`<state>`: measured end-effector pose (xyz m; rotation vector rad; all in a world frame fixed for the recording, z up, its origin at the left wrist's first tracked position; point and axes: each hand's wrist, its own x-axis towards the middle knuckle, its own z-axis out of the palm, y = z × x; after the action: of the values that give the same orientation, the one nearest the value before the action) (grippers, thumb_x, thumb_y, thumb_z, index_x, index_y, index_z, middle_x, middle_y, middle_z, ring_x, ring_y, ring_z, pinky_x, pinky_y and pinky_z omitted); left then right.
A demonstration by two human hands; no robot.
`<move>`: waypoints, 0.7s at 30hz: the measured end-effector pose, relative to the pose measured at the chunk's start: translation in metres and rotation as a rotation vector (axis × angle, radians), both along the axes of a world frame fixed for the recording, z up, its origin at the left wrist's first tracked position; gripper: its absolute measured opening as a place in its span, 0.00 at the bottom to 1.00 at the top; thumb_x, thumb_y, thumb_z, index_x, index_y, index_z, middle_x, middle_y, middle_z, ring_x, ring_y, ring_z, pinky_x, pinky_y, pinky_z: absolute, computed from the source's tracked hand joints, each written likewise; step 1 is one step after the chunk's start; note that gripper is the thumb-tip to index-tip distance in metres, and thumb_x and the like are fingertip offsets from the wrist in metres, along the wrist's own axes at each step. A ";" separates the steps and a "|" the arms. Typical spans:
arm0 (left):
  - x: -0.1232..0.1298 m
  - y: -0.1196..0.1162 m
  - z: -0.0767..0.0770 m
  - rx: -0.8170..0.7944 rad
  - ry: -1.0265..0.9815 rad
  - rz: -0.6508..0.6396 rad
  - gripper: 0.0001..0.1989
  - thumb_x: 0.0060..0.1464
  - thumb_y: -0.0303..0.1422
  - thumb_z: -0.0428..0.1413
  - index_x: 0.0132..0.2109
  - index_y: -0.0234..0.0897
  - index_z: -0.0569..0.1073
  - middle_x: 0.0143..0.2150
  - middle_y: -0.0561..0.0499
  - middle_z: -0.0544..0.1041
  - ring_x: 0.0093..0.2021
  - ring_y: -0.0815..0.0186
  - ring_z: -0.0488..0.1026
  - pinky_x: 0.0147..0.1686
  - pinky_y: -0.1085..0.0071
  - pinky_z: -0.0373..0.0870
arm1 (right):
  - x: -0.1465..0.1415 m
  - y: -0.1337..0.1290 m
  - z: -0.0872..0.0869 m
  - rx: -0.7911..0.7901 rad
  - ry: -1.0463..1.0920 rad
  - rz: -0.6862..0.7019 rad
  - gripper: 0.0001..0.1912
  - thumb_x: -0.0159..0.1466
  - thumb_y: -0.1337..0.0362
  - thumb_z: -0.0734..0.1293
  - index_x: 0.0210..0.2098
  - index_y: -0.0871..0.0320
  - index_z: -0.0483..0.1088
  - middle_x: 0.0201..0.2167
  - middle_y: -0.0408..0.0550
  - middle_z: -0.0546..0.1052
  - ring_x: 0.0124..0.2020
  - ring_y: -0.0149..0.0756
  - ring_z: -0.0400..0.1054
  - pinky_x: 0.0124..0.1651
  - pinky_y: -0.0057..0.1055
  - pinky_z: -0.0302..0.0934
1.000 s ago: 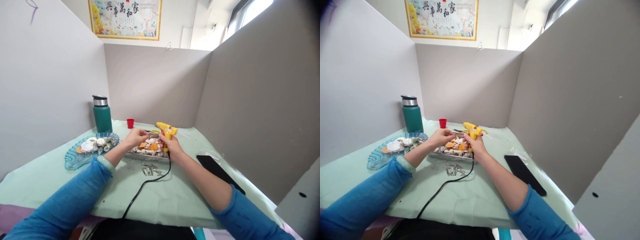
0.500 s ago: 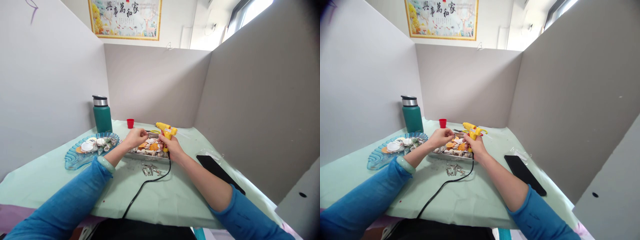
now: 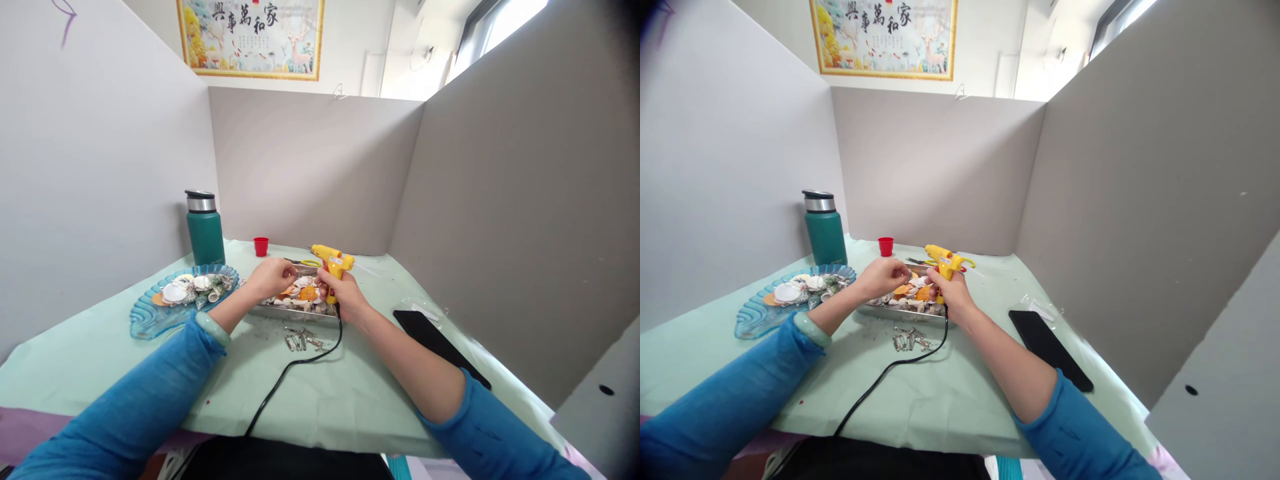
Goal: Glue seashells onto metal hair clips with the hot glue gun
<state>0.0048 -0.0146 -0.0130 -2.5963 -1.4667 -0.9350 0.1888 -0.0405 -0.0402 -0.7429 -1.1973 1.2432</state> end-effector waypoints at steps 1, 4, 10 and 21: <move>0.000 -0.001 0.000 0.010 0.025 0.006 0.08 0.48 0.31 0.52 0.30 0.36 0.76 0.29 0.47 0.76 0.27 0.66 0.68 0.28 0.73 0.58 | 0.000 0.000 0.000 -0.003 -0.001 0.001 0.18 0.48 0.55 0.73 0.31 0.58 0.65 0.22 0.40 0.71 0.15 0.23 0.60 0.16 0.23 0.56; 0.001 -0.003 0.001 0.025 0.073 0.024 0.08 0.48 0.32 0.52 0.30 0.36 0.75 0.30 0.47 0.75 0.28 0.66 0.68 0.29 0.73 0.58 | 0.000 0.000 0.000 -0.004 0.000 0.004 0.18 0.48 0.56 0.73 0.31 0.58 0.65 0.22 0.40 0.71 0.15 0.24 0.60 0.16 0.24 0.56; 0.000 -0.004 0.000 0.031 0.092 0.010 0.07 0.48 0.31 0.51 0.31 0.36 0.74 0.30 0.46 0.74 0.29 0.65 0.67 0.29 0.72 0.58 | 0.000 0.001 -0.001 0.014 -0.004 0.009 0.18 0.49 0.56 0.73 0.31 0.58 0.65 0.23 0.40 0.72 0.16 0.23 0.60 0.17 0.23 0.57; -0.001 -0.004 0.005 -0.246 -0.245 -0.067 0.07 0.44 0.33 0.55 0.28 0.35 0.75 0.26 0.50 0.75 0.23 0.70 0.66 0.22 0.75 0.58 | 0.000 -0.001 0.000 0.007 0.005 0.013 0.18 0.48 0.56 0.73 0.32 0.58 0.65 0.23 0.39 0.71 0.16 0.23 0.60 0.17 0.23 0.56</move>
<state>0.0043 -0.0186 -0.0078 -2.8005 -1.6567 -1.1881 0.1891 -0.0416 -0.0402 -0.7280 -1.2038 1.2500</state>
